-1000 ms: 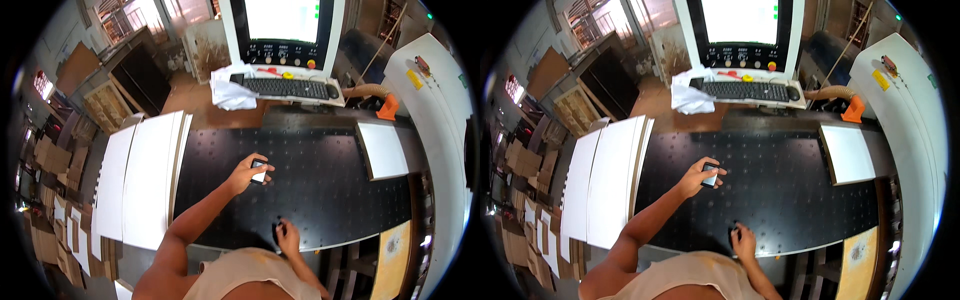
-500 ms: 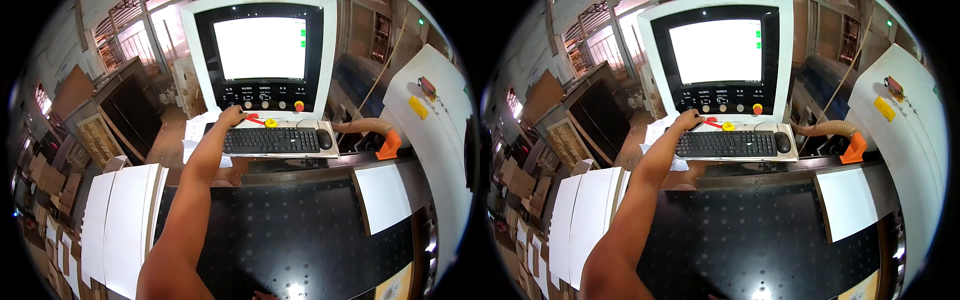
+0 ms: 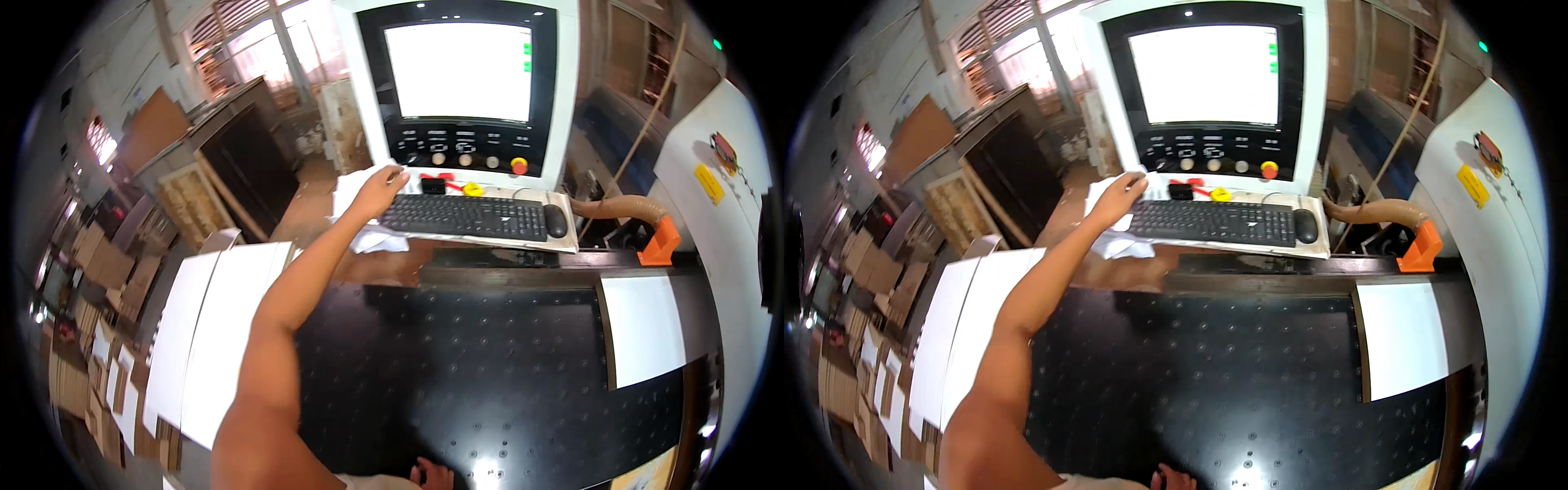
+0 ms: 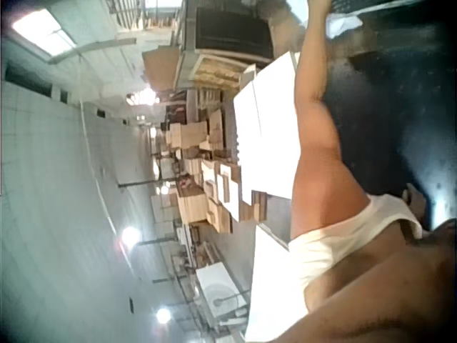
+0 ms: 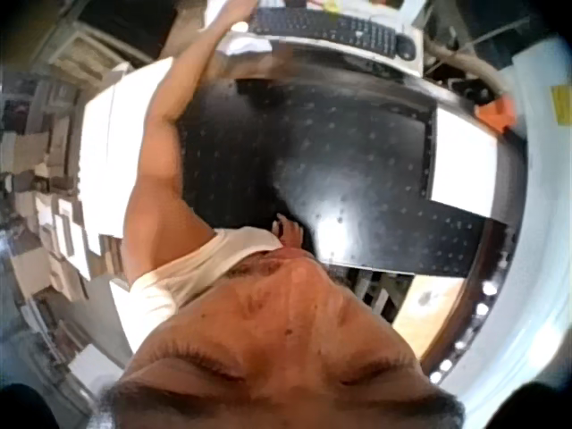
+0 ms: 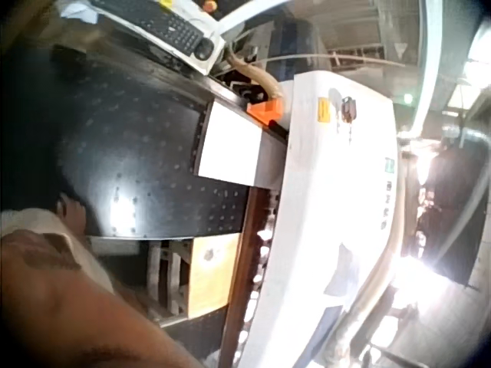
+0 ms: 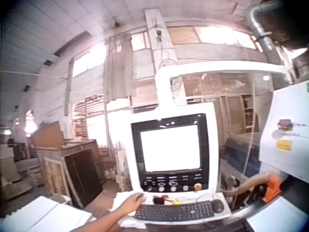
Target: The person places panels onto a processing machine, uses a hand-held tool to work on the edges, uses an air nozzle to clean debris, and stacks the panels on a pallet.
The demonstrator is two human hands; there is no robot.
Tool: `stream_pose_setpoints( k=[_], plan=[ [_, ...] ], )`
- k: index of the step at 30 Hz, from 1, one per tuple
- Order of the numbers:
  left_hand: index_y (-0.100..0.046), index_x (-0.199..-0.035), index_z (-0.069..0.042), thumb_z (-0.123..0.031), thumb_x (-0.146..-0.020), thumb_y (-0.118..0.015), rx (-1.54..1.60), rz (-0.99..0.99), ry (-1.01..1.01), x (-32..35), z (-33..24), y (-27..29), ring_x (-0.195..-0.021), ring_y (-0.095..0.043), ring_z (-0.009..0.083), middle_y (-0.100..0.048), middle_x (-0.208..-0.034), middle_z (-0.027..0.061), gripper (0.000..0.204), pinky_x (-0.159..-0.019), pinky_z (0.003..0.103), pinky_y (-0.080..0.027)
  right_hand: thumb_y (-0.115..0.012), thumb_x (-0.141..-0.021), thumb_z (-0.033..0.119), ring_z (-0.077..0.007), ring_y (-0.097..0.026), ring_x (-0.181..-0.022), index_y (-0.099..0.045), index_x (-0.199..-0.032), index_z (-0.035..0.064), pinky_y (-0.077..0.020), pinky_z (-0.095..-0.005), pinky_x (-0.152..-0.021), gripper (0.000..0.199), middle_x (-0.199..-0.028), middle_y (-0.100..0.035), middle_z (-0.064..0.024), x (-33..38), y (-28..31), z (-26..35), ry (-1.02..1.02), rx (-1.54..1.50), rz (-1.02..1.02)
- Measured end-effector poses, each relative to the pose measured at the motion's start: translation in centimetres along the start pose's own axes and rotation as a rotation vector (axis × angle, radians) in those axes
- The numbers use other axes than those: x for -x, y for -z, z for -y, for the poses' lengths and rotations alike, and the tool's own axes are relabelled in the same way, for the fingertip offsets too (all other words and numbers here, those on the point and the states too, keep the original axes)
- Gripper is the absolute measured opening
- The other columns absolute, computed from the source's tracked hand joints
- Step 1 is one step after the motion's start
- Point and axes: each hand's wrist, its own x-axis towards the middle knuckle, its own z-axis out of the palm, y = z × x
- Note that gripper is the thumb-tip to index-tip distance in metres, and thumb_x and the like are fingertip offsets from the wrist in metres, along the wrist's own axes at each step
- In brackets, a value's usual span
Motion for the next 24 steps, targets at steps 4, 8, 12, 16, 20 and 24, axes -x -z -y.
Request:
stream_pose_setpoints(
  k=[4, 8, 12, 16, 20, 24],
  plan=[
    [-0.057, -0.132, 0.006, -0.039, -0.101, -0.059, 0.0, 0.144, 0.199, 20.9, -4.9, 8.3, -0.118, -0.062, 0.0329, -0.065, -0.127, 0.0222, 0.054, -0.103, 0.04, -0.045, -0.074, -0.082, 0.021, -0.0314, -0.061, -0.077, -0.073, -0.107, 0.0113, -0.0445, -0.0456, -0.079, 0.027, -0.078, -0.067, -0.0074, -0.5, -0.2, -0.2, 0.164, 0.092, -0.265],
    [-0.052, -0.142, 0.002, -0.035, -0.099, -0.064, -0.021, -0.041, 0.558, 42.1, 4.4, 20.1, -0.125, -0.058, 0.0309, -0.06, -0.138, 0.0195, 0.058, -0.107, 0.04, -0.044, -0.07, -0.087, 0.023, -0.0312, -0.061, -0.08, -0.072, -0.109, 0.0091, -0.0436, -0.0452, -0.08, 0.026, -0.081, -0.068, -0.0083, -1.0, -0.2, 2.3, 0.261, 0.074, -0.265],
    [-0.055, -0.137, 0.005, -0.028, -0.102, -0.059, -0.195, -0.399, 0.751, 59.0, 10.9, 31.6, -0.117, -0.061, 0.0252, -0.064, -0.129, 0.0177, 0.048, -0.101, 0.035, -0.048, -0.068, -0.09, 0.024, -0.0311, -0.061, -0.08, -0.071, -0.109, 0.0069, -0.0436, -0.0453, -0.08, 0.026, -0.081, -0.068, -0.008, -0.6, -0.2, 3.7, 0.252, 0.121, -0.241],
    [-0.054, -0.137, 0.006, -0.031, -0.102, -0.06, -0.232, -0.742, 0.789, 74.6, 20.1, 40.7, -0.117, -0.061, 0.0263, -0.063, -0.129, 0.0192, 0.051, -0.102, 0.035, -0.047, -0.065, -0.093, 0.024, -0.0345, -0.062, -0.092, -0.07, -0.111, 0.0061, -0.0456, -0.0457, -0.086, 0.026, -0.096, -0.07, -0.0136, -0.2, -0.8, 3.2, 0.158, 0.225, -0.294],
    [-0.047, -0.141, 0.011, -0.038, -0.103, -0.058, -0.411, -1.195, 0.899, 85.2, 23.8, 45.2, -0.12, -0.059, 0.0318, -0.057, -0.134, 0.0257, 0.063, -0.101, 0.04, -0.047, -0.062, -0.097, 0.024, -0.0378, -0.066, -0.093, -0.069, -0.112, 0.0025, -0.0506, -0.0454, -0.084, 0.028, -0.099, -0.07, -0.0186, -0.5, -1.8, 5.0, 0.008, 0.225, -0.418],
    [-0.045, -0.14, 0.011, -0.052, -0.101, -0.058, -0.362, -1.482, 1.091, 87.8, 22.0, 42.1, -0.115, -0.061, 0.0333, -0.057, -0.132, 0.0249, 0.075, -0.098, 0.04, -0.05, -0.063, -0.097, 0.028, -0.0392, -0.068, -0.094, -0.068, -0.113, 0.0009, -0.052, -0.0441, -0.081, 0.032, -0.102, -0.071, -0.0205, -3.1, -5.4, 8.7, -0.202, 0.13, -0.677]
  ],
)
